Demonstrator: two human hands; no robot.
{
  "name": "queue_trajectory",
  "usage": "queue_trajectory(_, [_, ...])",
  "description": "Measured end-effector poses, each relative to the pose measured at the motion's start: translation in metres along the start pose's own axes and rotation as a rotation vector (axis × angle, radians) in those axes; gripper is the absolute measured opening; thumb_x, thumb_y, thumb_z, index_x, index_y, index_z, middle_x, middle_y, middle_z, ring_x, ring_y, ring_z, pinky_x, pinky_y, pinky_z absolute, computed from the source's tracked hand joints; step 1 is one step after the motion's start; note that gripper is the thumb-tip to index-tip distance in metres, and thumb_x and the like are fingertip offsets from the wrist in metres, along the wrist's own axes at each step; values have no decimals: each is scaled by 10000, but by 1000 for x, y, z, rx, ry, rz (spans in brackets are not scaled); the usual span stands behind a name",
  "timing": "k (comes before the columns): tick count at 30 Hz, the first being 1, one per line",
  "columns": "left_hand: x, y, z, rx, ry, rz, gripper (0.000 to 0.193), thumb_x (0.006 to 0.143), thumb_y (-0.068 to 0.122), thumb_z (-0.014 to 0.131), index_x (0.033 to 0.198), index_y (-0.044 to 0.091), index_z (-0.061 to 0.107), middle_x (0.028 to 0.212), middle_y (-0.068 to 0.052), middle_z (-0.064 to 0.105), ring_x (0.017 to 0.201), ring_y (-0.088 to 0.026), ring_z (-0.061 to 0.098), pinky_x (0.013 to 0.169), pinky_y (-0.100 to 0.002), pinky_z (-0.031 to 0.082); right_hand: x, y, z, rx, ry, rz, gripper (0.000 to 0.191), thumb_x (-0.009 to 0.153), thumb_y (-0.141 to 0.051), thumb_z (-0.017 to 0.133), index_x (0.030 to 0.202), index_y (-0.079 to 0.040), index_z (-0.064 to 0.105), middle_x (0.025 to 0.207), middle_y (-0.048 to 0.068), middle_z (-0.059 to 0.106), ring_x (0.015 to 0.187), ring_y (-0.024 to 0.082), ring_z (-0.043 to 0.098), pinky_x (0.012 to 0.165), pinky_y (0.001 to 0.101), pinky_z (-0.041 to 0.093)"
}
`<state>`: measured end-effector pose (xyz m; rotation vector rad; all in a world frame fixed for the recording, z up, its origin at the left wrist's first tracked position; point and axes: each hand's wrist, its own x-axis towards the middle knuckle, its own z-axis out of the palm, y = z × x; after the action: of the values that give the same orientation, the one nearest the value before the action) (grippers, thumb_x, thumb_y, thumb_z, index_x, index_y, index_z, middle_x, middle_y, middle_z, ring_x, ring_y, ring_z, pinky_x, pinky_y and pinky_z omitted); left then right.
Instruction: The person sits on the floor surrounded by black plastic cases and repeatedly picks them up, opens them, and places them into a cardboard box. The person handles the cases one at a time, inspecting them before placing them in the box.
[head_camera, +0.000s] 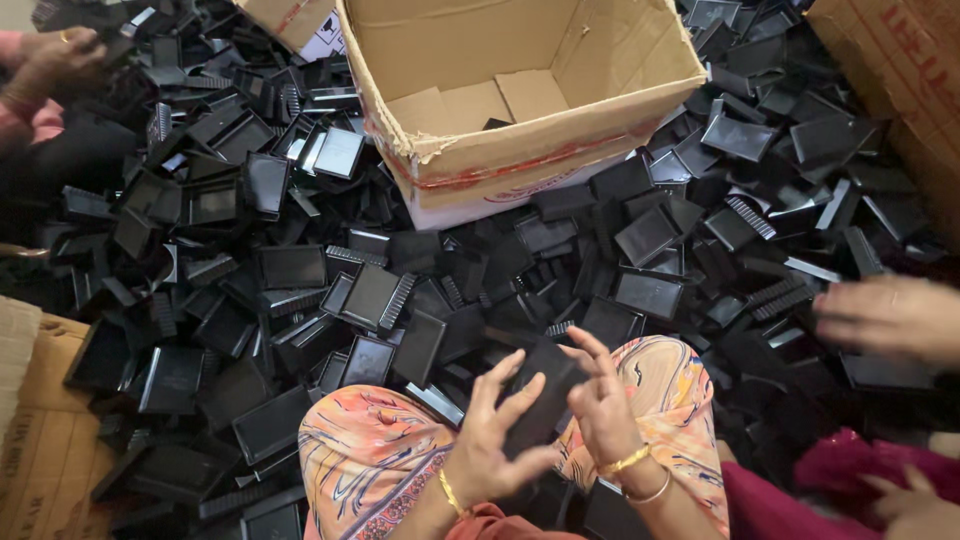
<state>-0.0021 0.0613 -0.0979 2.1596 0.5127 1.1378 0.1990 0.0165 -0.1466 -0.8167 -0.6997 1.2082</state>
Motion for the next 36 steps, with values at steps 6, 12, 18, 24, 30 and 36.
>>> queue_trajectory(6, [7,-17,-5,-60,27,-211,476,880,25,749,1332,-4,600,1131,-181,730,990,-336,748,870,-390,598,10,6,-26,-224,-109,138,673,842,33,682,1449,-91,420,1334,19,649,1221,186,635,1018,372,545])
queue_trajectory(12, [97,-29,-43,-34,-101,202,544,773,-21,733,1296,12,588,1190,-204,687,1121,-391,697,997,-438,577,42,-1,-45,-593,-36,-96,649,809,-55,779,1396,3,507,1395,191,608,1285,253,615,1068,403,515])
queue_trajectory(18, [236,-79,-94,831,331,225,310,857,102,656,1138,-30,649,1149,-267,624,1078,-479,585,984,-549,419,107,42,-26,-1447,-427,-350,665,801,-349,817,1308,-32,526,1386,244,517,1303,448,475,1085,532,380])
queue_trajectory(24, [133,-162,-21,843,-263,-240,184,848,214,685,935,54,659,912,-146,667,871,-333,669,747,-447,553,88,97,-46,-1534,-175,-125,471,856,-397,744,1196,-127,563,1319,188,578,1254,420,505,1052,510,391])
queue_trajectory(30, [73,-229,10,856,-429,-450,437,865,288,750,1234,74,655,1242,-145,656,1134,-322,646,955,-475,529,78,91,-80,-1547,-199,-137,256,842,-262,772,1006,-112,643,1286,165,548,1210,405,466,1042,504,436])
queue_trajectory(36, [113,-245,6,1051,-471,-214,846,649,171,823,1432,181,501,1418,-165,504,1238,-319,537,925,-516,500,53,82,-74,-1603,-203,-210,330,625,-168,862,897,-167,676,1391,234,434,1276,488,361,982,561,370])
